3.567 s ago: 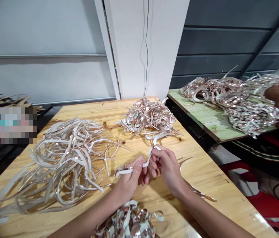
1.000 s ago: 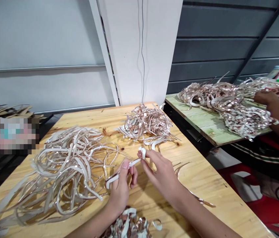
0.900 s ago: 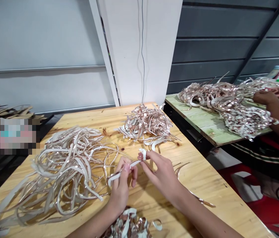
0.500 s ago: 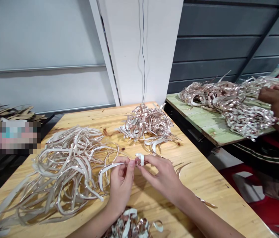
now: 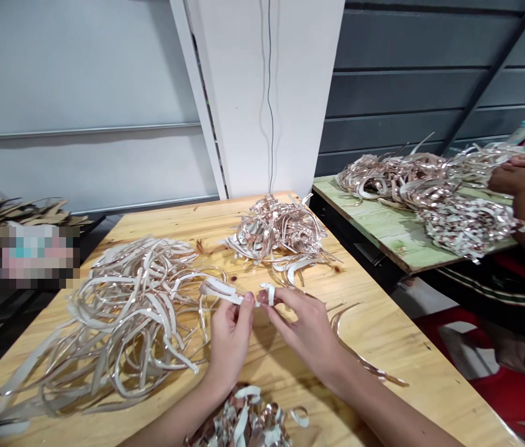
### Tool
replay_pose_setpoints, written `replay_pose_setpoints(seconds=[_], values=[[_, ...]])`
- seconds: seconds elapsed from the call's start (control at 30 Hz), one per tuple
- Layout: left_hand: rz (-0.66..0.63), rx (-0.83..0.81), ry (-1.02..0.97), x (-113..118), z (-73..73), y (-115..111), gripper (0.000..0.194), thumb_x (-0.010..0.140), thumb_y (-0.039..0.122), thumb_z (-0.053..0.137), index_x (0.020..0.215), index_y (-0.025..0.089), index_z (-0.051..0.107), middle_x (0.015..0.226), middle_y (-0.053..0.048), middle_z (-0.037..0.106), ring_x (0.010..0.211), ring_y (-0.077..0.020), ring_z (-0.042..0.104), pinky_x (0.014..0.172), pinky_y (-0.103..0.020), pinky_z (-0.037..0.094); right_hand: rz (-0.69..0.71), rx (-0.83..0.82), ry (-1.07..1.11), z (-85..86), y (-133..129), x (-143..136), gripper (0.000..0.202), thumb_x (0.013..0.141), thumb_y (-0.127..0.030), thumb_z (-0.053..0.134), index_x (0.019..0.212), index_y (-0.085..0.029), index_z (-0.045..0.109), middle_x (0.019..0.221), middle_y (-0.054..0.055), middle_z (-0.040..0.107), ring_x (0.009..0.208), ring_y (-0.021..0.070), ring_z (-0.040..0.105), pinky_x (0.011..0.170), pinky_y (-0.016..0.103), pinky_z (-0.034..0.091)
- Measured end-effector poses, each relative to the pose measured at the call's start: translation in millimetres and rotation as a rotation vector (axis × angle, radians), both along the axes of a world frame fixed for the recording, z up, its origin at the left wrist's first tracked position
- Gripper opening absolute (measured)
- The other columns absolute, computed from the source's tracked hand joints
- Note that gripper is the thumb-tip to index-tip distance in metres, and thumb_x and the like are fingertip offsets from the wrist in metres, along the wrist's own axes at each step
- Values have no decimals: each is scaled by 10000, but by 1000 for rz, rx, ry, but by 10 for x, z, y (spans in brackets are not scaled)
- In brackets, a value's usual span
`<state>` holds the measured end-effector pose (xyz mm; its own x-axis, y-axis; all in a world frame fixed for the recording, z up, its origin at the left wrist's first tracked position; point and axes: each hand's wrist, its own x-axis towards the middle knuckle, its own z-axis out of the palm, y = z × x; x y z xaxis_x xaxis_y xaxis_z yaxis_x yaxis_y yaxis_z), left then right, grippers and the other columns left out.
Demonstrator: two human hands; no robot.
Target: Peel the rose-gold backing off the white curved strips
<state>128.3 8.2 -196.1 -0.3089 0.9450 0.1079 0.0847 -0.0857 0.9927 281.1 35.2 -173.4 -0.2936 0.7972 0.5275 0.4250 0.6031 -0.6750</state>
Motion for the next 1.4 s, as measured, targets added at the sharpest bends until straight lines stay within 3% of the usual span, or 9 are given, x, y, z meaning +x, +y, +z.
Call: replay_pose_setpoints(seconds=[0.23, 0.43, 0.53, 0.63, 0.77, 0.97, 1.13, 1.4], values=[[58, -13, 72, -22, -18, 62, 316, 932, 423, 600, 721, 195, 549, 604, 25, 514, 563, -147, 447, 547, -260, 326, 12, 248, -65, -66, -15, -16, 165, 979, -109, 614, 1048, -248, 668, 909, 5, 797, 789, 191, 780, 729, 256, 586], [64, -19, 60, -24, -21, 73, 304, 936, 386, 578, 711, 182, 563, 584, 33, 494, 529, -128, 396, 517, -248, 291, 17, 253, -167, -74, -6, -50, 145, 996, -106, 577, 1038, -229, 643, 934, 26, 783, 824, 192, 768, 714, 251, 564], [54, 8, 47, -19, -17, 59, 292, 944, 384, 590, 742, 173, 587, 604, 22, 529, 544, -133, 444, 527, -246, 317, 6, 197, -183, -42, 34, -63, 112, 977, -116, 587, 1009, -202, 650, 914, 50, 779, 790, 211, 759, 693, 276, 562], [38, 3, 83, -12, -24, 62, 265, 943, 349, 595, 746, 171, 591, 618, 11, 554, 573, -145, 498, 547, -249, 338, 25, 38, -154, 33, 83, -20, 83, 923, -127, 651, 966, -197, 663, 899, 49, 782, 782, 220, 757, 708, 281, 567], [-116, -32, 119, -5, -45, 85, 283, 965, 394, 582, 776, 182, 580, 595, 20, 545, 544, -147, 496, 525, -251, 339, 112, -180, -83, 112, 142, 81, 53, 895, -160, 684, 887, -207, 662, 866, 25, 776, 789, 211, 755, 736, 268, 569], [-254, 53, 193, -5, -14, 69, 273, 1038, 434, 483, 884, 211, 522, 573, 54, 526, 528, -148, 545, 564, -255, 401, 118, -160, -96, 88, 153, 130, 31, 915, -192, 666, 899, -199, 692, 836, 21, 762, 776, 205, 735, 705, 271, 530], [-249, 92, 361, 9, 0, 72, 372, 1041, 407, 462, 721, 219, 489, 554, 50, 472, 530, -138, 502, 587, -262, 371, 102, -230, -32, 117, 174, 143, 45, 912, -215, 687, 871, -208, 703, 833, 13, 767, 792, 206, 748, 741, 278, 560], [-136, -77, -32, -3, -38, 49, 495, 949, 506, 559, 559, 213, 473, 445, 53, 425, 409, -106, 391, 449, -246, 283, 113, -503, 162, 124, 111, 70, 150, 825, -318, 783, 875, -196, 711, 927, 47, 793, 889, 273, 803, 732, 286, 639]])
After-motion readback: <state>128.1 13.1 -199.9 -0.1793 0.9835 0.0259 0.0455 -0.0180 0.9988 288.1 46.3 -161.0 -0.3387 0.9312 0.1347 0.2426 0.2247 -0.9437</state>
